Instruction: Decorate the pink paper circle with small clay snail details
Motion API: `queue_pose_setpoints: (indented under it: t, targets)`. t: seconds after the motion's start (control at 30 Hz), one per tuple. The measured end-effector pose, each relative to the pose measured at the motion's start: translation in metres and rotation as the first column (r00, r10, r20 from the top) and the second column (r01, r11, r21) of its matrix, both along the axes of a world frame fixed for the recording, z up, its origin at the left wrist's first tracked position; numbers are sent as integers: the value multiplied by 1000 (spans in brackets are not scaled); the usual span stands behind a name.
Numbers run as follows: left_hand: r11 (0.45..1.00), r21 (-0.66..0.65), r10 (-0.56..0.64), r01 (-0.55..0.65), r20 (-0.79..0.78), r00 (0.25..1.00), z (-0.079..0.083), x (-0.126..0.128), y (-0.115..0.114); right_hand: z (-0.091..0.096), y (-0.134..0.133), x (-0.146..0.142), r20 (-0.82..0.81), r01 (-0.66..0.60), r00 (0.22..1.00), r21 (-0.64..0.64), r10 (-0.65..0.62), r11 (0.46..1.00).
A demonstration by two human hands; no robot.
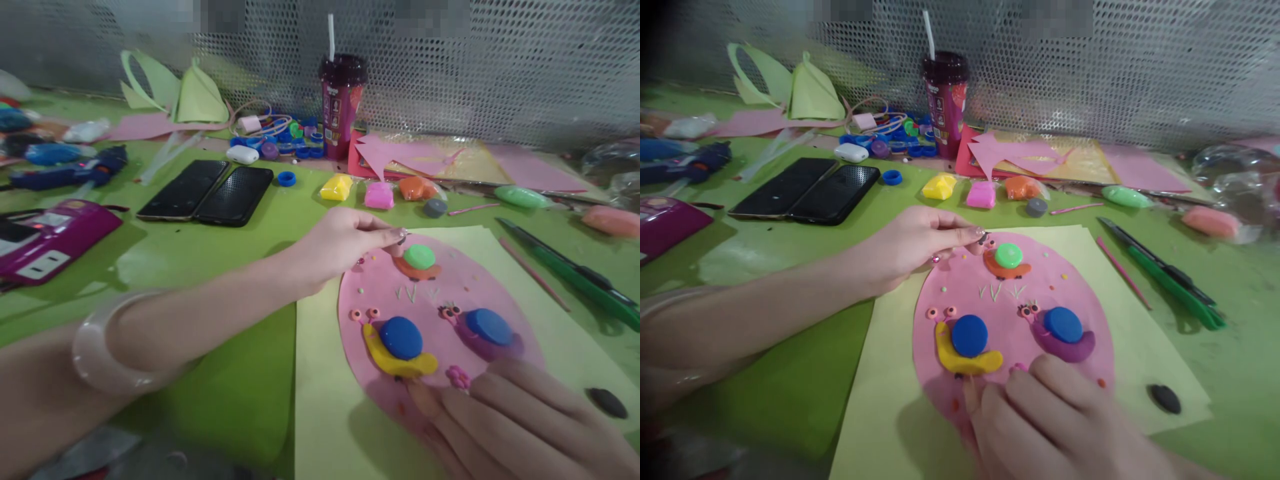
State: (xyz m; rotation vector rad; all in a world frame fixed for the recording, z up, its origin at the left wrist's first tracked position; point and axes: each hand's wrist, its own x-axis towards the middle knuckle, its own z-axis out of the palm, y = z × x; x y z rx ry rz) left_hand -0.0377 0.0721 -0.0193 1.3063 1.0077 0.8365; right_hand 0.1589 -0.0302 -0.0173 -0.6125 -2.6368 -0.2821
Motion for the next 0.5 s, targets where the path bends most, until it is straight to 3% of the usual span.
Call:
queue_pose_setpoints:
  t: [0.5]
  targets:
    - [999, 42, -24, 25, -14, 1000, -2, -1, 1, -2, 2, -6, -82, 30, 996, -7, -31, 1000]
